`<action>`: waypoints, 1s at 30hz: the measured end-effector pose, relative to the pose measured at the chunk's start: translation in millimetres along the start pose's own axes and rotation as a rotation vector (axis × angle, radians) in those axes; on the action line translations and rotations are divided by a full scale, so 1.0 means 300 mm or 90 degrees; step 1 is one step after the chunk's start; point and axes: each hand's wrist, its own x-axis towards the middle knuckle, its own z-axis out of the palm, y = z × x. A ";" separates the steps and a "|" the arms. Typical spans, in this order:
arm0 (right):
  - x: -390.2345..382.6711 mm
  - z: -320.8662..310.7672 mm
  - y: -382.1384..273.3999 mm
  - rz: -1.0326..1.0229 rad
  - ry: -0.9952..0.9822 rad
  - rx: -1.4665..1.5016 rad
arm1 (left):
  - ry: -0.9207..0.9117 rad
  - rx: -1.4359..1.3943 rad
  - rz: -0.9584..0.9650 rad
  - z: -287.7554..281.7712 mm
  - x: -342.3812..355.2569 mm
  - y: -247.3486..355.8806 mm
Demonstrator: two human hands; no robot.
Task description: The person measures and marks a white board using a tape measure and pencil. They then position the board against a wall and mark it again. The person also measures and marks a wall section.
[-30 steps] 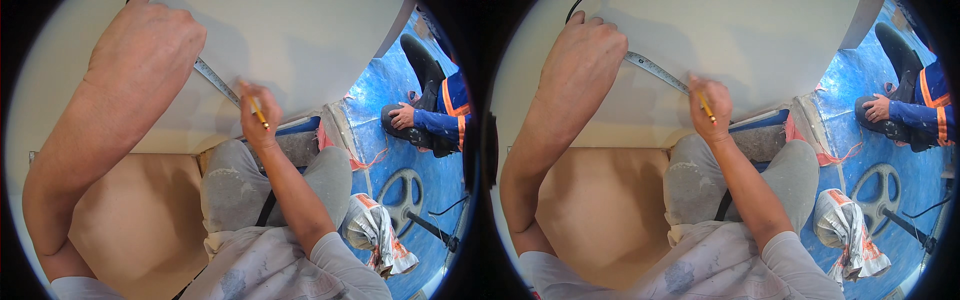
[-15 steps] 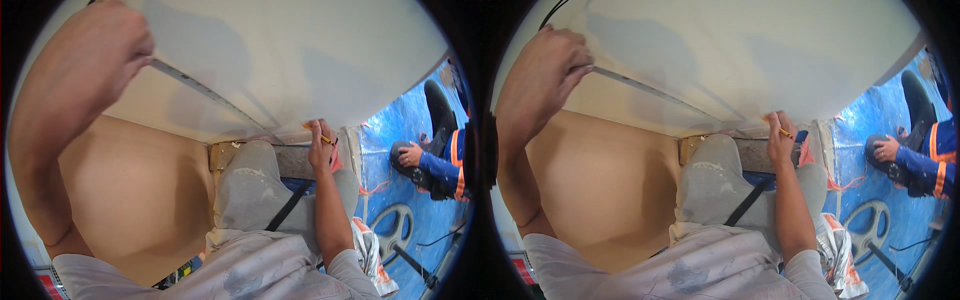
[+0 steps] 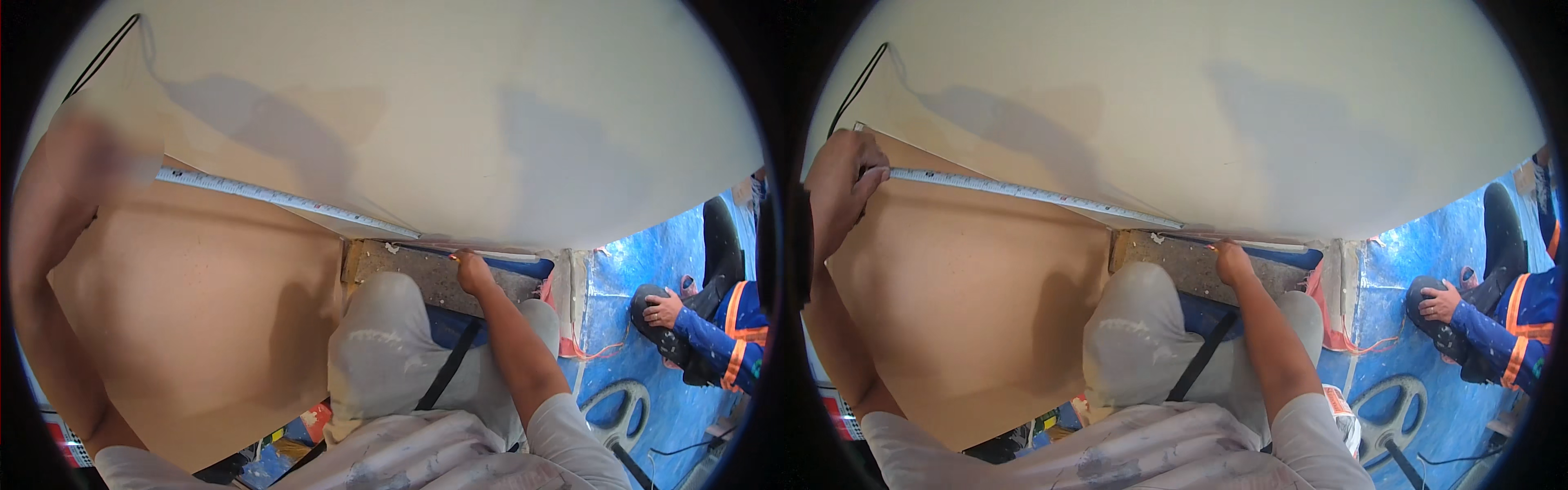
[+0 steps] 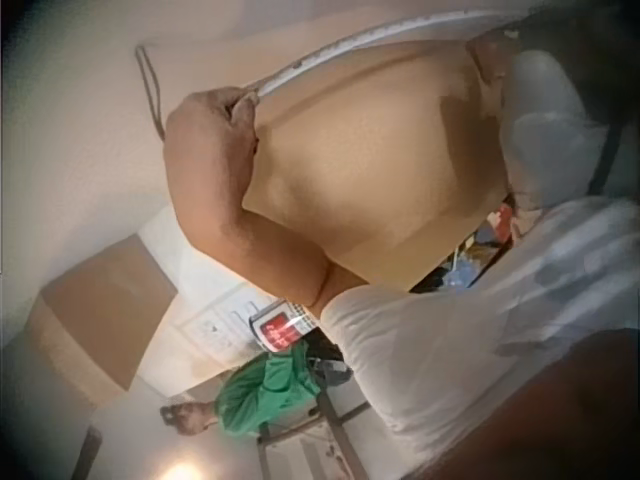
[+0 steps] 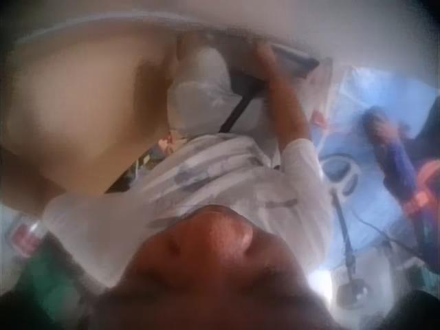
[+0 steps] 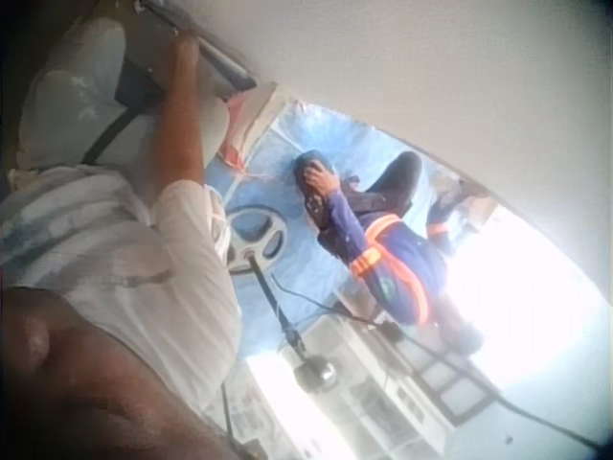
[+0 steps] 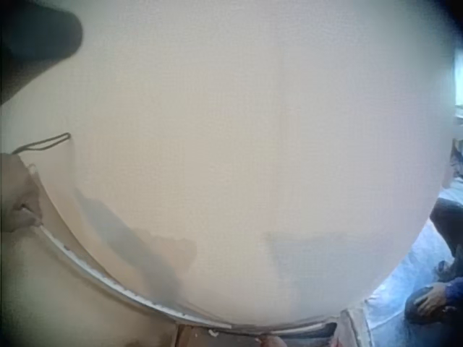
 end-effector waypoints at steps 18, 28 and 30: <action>0.397 0.420 -0.082 0.070 -0.348 -0.237 | -0.293 0.108 -0.188 -0.102 -0.153 0.009; 0.318 0.374 -0.157 0.094 -0.314 -0.270 | -0.181 0.030 -0.317 -0.078 -0.364 -0.168; 0.305 0.371 -0.160 0.086 -0.340 -0.283 | -0.098 -0.030 -0.386 -0.015 -0.409 -0.192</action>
